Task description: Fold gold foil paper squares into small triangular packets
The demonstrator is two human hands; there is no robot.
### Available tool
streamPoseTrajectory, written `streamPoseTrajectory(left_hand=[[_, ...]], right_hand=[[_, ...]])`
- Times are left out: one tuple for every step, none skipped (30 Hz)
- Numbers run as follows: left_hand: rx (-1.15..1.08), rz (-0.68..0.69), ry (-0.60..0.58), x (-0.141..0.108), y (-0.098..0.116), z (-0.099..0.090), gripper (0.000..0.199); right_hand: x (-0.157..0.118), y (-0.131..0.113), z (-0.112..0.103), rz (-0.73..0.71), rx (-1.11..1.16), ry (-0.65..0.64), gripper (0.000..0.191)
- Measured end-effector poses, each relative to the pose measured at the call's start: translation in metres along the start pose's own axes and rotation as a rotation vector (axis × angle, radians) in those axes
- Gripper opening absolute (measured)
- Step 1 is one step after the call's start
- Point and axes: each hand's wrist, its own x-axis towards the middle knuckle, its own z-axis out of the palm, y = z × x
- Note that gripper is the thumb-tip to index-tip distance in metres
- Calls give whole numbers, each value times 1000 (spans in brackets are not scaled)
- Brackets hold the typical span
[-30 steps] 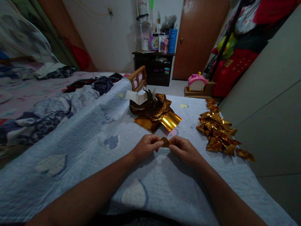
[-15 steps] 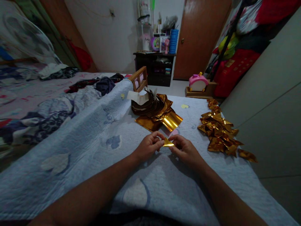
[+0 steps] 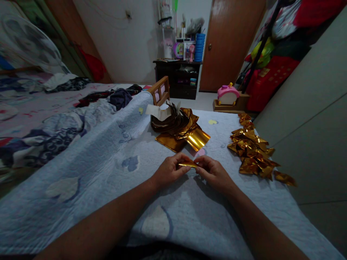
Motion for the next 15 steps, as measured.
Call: streamPoseTrajectory(left_hand=[[-1,3,0,0,0,0,24],[-1,6,0,0,0,0,23],[2,9,0,0,0,0,23],[8,11,1,0,0,0,23],[14,11,-1,0,0,0,23],[19,11,-5,0,-1,0,23],[24,11,-8,0,-1,0,23],[29,11,-9,0,-1,0,23],[32,15,-8,0,-1,0,23],[36,18,-7,0,-1,0,23],[42,21,-4,0,0,0,23],[54,20,0,0,0,0,22],[69,18,3,0,-1,0,22],[83,15,5,0,-1,0,22],[95,11,5,0,-2,1,21]], right_hand=[[0,1,0,-9,-3,5,21],[0,2,1,-16,-4,6,21],[1,2,1,-21,-3,3,20],[1,2,1,-24,-4,0,20],[0,2,1,-26,-6,-2,20],[0,2,1,-26,-11,-4,20],[0,1,1,-22,-17,-5,21],[0,-1,1,-15,-23,-6,22],[-1,-2,1,-8,-29,-6,23],[-1,-3,0,-3,-33,-7,23],[-1,-3,0,1,-36,-10,23],[-1,-4,0,4,-38,-12,23],[-1,-4,-1,6,-38,-14,23],[-1,-4,-1,7,-37,-17,22],[-1,-4,-1,8,-34,-19,22]])
